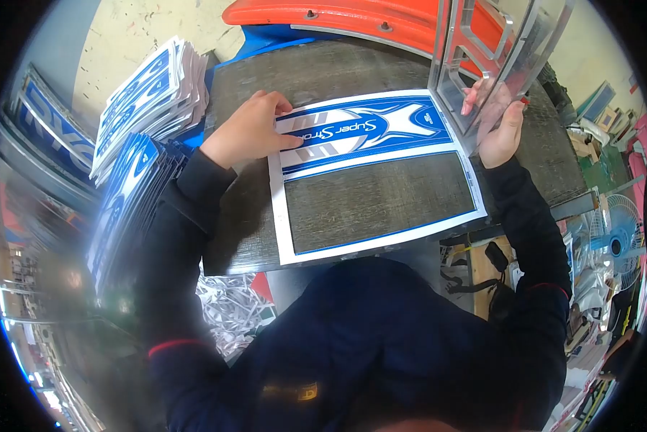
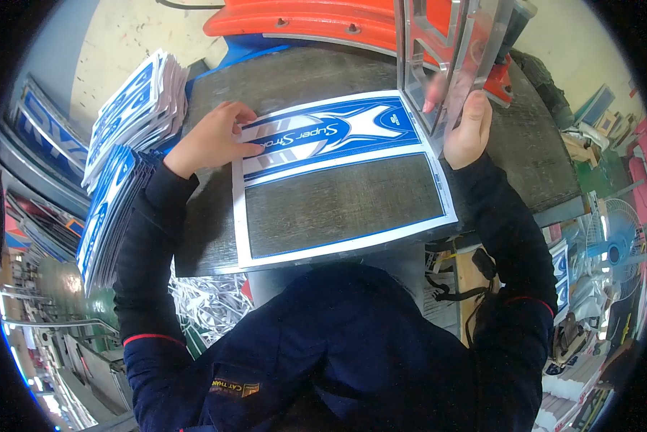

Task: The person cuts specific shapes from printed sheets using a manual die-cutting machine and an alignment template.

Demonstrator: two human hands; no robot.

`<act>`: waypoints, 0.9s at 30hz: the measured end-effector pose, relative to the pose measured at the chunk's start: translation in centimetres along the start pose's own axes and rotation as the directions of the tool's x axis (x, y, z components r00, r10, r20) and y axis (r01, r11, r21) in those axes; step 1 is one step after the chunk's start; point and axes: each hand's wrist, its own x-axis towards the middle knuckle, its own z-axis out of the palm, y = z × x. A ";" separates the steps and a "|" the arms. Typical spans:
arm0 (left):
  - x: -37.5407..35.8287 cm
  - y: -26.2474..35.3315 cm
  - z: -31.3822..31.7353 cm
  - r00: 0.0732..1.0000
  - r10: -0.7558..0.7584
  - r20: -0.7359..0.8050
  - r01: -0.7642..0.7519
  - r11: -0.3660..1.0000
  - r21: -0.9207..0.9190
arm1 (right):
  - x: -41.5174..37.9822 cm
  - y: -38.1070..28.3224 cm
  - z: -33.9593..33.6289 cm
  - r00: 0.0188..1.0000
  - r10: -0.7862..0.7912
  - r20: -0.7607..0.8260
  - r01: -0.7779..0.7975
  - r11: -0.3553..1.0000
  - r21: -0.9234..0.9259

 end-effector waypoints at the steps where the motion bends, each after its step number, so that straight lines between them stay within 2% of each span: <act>1: 0.2 -0.1 -0.2 0.999 -0.010 0.038 0.010 1.000 0.000 | 0.1 0.0 0.0 1.000 -0.001 0.004 0.001 1.000 0.004; 5: 0.7 -0.5 -0.5 0.996 0.023 0.085 -0.023 1.000 -0.003 | 0.1 0.1 0.1 1.000 -0.006 0.019 0.006 1.000 0.028; 8: 0.7 -0.3 -0.3 0.991 0.003 0.132 0.008 0.996 -0.088 | 0.0 -0.1 0.0 1.000 0.007 0.006 -0.008 1.000 0.018; 10: 0.3 -0.2 0.1 0.988 0.150 0.044 -0.147 0.988 -0.050 | 0.0 -0.1 0.1 1.000 0.018 0.001 -0.018 1.000 0.014; 11: 0.2 0.0 0.2 0.988 0.151 0.045 -0.149 0.988 -0.050 | 0.0 -0.1 0.1 1.000 0.014 -0.003 -0.014 1.000 0.023; 13: -0.2 1.2 0.5 0.968 0.241 -0.070 -0.250 0.953 -0.170 | 0.0 -0.2 0.2 1.000 0.013 -0.009 -0.012 0.999 0.029; 17: -1.7 3.7 0.2 0.934 0.353 -0.049 -0.354 0.905 -0.236 | 0.0 -0.4 0.3 1.000 0.022 0.000 -0.022 1.000 0.006; 19: -2.4 4.4 0.3 0.884 0.466 0.018 -0.441 0.848 -0.294 | 0.0 -0.4 0.2 1.000 0.027 0.000 -0.027 1.000 -0.002; 20: -2.6 4.7 0.2 0.864 0.502 0.040 -0.475 0.840 -0.263 | 0.1 -0.3 0.1 1.000 0.014 0.005 -0.014 1.000 -0.007; 23: -3.0 4.9 0.7 0.852 0.522 -0.047 -0.518 0.826 -0.222 | 0.0 -0.4 0.3 1.000 0.007 -0.002 -0.007 1.000 0.008; 24: -3.1 5.2 0.0 0.858 0.513 -0.020 -0.492 0.812 -0.314 | 0.0 -0.4 0.3 1.000 0.013 -0.011 -0.012 1.000 0.029; 25: -3.3 5.0 0.1 0.857 0.515 -0.018 -0.494 0.811 -0.314 | 0.1 -0.4 0.3 1.000 0.012 -0.014 -0.012 1.000 0.027; 27: -3.8 4.2 0.3 0.962 0.271 -0.023 -0.225 0.745 -0.628 | 0.1 -0.2 0.2 1.000 0.021 -0.018 -0.020 0.999 0.047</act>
